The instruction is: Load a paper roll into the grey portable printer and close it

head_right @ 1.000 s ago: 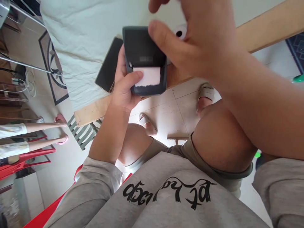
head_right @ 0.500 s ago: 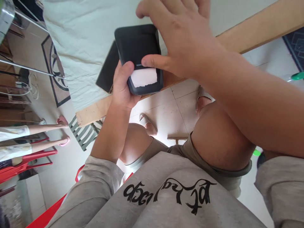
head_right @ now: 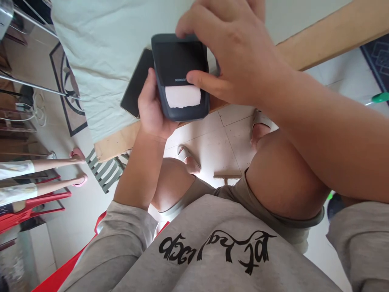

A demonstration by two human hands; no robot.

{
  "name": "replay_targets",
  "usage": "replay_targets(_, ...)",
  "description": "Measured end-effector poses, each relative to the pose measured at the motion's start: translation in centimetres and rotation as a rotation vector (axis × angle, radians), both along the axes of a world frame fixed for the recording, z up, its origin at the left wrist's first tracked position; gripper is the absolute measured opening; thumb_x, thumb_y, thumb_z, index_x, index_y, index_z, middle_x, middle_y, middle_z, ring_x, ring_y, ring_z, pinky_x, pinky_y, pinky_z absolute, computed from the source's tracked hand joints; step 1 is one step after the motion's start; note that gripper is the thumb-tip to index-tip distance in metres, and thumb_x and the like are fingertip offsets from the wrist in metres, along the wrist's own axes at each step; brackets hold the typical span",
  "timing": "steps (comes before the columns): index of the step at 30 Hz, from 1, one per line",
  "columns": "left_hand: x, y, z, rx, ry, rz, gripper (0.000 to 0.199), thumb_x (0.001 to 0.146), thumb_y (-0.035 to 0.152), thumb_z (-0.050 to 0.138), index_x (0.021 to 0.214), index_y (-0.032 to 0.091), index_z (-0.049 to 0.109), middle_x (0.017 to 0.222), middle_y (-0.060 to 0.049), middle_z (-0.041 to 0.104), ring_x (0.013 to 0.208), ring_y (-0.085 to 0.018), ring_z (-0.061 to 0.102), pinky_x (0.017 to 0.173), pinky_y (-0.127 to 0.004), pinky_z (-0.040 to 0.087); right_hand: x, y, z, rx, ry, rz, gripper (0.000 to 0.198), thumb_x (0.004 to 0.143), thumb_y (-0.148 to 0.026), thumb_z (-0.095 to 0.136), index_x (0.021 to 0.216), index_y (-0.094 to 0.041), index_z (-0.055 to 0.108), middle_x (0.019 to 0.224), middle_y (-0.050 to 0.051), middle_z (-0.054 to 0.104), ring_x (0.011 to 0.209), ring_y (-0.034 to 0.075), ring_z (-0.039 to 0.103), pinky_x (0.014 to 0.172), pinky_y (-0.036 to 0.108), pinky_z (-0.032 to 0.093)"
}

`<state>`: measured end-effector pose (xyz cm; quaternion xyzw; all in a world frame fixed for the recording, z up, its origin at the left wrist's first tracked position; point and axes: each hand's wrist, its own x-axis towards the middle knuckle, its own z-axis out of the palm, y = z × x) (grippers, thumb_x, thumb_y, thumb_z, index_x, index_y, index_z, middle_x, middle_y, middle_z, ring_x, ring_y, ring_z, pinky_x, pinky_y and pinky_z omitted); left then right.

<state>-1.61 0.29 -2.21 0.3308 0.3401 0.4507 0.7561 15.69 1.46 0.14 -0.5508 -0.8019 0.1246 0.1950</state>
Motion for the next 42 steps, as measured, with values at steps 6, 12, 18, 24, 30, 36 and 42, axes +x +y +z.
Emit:
replay_targets(6, -0.2, 0.2, -0.5, -0.003, 0.008, 0.025, 0.033, 0.079, 0.048, 0.04, 0.094, 0.025, 0.058, 0.098, 0.0, 0.065, 0.111, -0.019, 0.056, 0.103, -0.035, 0.046, 0.0, -0.1, 0.2, -0.025, -0.035, 0.037, 0.061, 0.067, -0.064, 0.038, 0.123, -0.039, 0.031, 0.128, -0.012, 0.028, 0.126, 0.009, 0.031, 0.111, 0.043, 0.023)
replay_targets(12, -0.5, 0.8, -0.8, -0.108, 0.053, 0.053, 0.03, 0.077, 0.046, 0.043, 0.084, 0.02, 0.059, 0.08, 0.0, 0.064, 0.089, -0.016, 0.063, 0.092, -0.035, 0.051, 0.0, -0.5, 0.8, -0.037, -0.103, 0.057, 0.067, 0.067, -0.068, 0.028, 0.127, -0.04, 0.022, 0.132, -0.012, 0.02, 0.128, 0.011, 0.028, 0.11, 0.041, 0.029)
replay_targets(18, 0.0, 0.7, 0.7, -0.036, 0.028, -0.036, 0.044, 0.084, 0.046, 0.028, 0.093, 0.018, 0.06, 0.097, -0.001, 0.064, 0.105, -0.013, 0.06, 0.092, -0.028, 0.051, 0.5, -0.3, 1.3, 0.047, -0.139, 0.042, 0.069, 0.064, -0.071, 0.017, 0.123, -0.037, 0.031, 0.122, -0.012, 0.028, 0.114, 0.0, 0.03, 0.106, 0.024, 0.031)
replay_targets(24, 0.1, 0.2, 0.6, 0.013, 0.053, -0.013, 0.032, 0.079, 0.041, 0.048, 0.093, 0.015, 0.059, 0.087, 0.0, 0.065, 0.087, -0.008, 0.064, 0.09, -0.024, 0.05, 0.6, -1.3, 1.9, -0.038, -0.038, -0.176, 0.076, 0.066, -0.067, 0.006, 0.12, -0.023, 0.037, 0.087, -0.006, 0.036, 0.088, -0.013, 0.026, 0.09, 0.012, 0.023)
replay_targets(30, 0.0, 0.3, 0.1, 0.019, 0.074, -0.006, 0.033, 0.076, 0.043, 0.049, 0.092, 0.017, 0.06, 0.09, 0.0, 0.067, 0.086, -0.01, 0.064, 0.087, -0.024, 0.05, 0.6, -1.3, 1.2, 0.021, 0.09, -0.338, 0.075, 0.067, -0.061, 0.004, 0.111, -0.014, 0.041, 0.091, -0.008, 0.04, 0.089, -0.015, 0.029, 0.085, 0.008, 0.021)
replay_targets(36, 0.1, 0.0, 0.4, 0.006, 0.1, -0.016, 0.038, 0.076, 0.043, 0.05, 0.098, 0.013, 0.057, 0.09, -0.003, 0.066, 0.095, -0.01, 0.062, 0.092, -0.022, 0.047, 0.0, -0.3, 1.8, 0.014, -0.077, -0.096, 0.052, 0.072, -0.052, 0.01, 0.107, -0.033, 0.044, 0.095, -0.013, 0.045, 0.09, -0.011, 0.039, 0.094, 0.012, 0.033)
replay_targets(42, 0.2, -0.2, 0.5, -0.033, 0.119, -0.014, 0.035, 0.076, 0.042, 0.05, 0.099, 0.016, 0.056, 0.091, -0.003, 0.064, 0.099, -0.01, 0.06, 0.09, -0.021, 0.047, -1.3, -0.7, 1.6, -0.116, -0.224, -0.084, 0.045, 0.072, -0.049, 0.02, 0.109, -0.04, 0.044, 0.11, -0.013, 0.043, 0.114, 0.014, 0.043, 0.095, 0.045, 0.038)
